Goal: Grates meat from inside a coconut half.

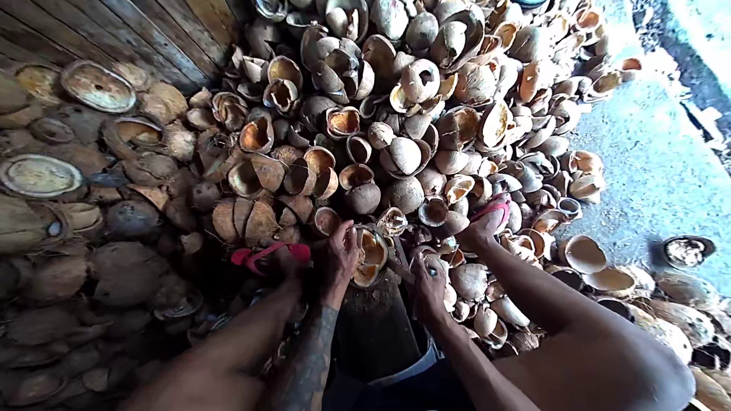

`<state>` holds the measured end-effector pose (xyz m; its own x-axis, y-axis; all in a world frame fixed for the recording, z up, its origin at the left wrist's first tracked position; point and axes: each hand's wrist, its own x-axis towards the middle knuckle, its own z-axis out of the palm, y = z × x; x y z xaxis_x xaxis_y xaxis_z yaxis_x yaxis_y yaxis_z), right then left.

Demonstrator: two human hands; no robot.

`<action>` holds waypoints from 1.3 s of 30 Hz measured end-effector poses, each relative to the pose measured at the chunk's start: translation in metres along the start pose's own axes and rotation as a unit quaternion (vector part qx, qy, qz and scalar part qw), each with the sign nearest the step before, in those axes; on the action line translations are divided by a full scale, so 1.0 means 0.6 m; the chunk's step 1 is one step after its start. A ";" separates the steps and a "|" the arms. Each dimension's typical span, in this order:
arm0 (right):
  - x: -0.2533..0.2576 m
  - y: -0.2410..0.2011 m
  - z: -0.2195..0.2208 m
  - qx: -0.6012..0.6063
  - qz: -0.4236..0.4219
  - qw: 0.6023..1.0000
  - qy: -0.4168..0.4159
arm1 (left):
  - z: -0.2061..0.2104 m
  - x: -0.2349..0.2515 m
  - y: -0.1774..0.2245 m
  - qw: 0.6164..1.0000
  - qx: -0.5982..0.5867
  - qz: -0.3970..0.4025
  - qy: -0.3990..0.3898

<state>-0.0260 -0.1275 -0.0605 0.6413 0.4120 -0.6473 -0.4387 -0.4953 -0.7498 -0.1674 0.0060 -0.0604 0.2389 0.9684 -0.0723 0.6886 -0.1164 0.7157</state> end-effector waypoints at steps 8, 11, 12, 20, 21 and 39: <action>0.190 -0.023 0.027 -0.254 -0.194 0.941 -0.108 | -0.002 0.041 0.043 0.991 0.085 0.094 -0.040; 0.139 -0.070 0.027 -0.328 -0.396 0.840 -0.176 | -0.021 0.057 0.058 0.988 0.099 0.054 -0.106; 0.119 -0.089 0.025 -0.374 -0.428 0.800 -0.195 | -0.032 0.058 0.063 0.985 0.097 0.047 -0.132; -0.022 0.036 0.007 0.002 -0.107 0.994 0.008 | -0.006 0.054 -0.016 0.992 0.030 0.024 -0.117; -0.008 0.034 0.021 -0.009 -0.107 0.994 0.012 | -0.009 0.059 -0.017 0.990 0.032 0.014 -0.138; -0.074 0.036 0.042 0.196 0.077 0.977 0.012 | -0.019 -0.024 -0.048 0.993 -0.113 -0.016 -0.003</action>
<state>-0.0800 -0.1371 -0.0511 0.5608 0.3345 -0.7574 -0.7361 -0.2174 -0.6410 -0.1983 -0.0020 -0.0718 0.2241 0.9693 -0.1010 0.5242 -0.0325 0.8510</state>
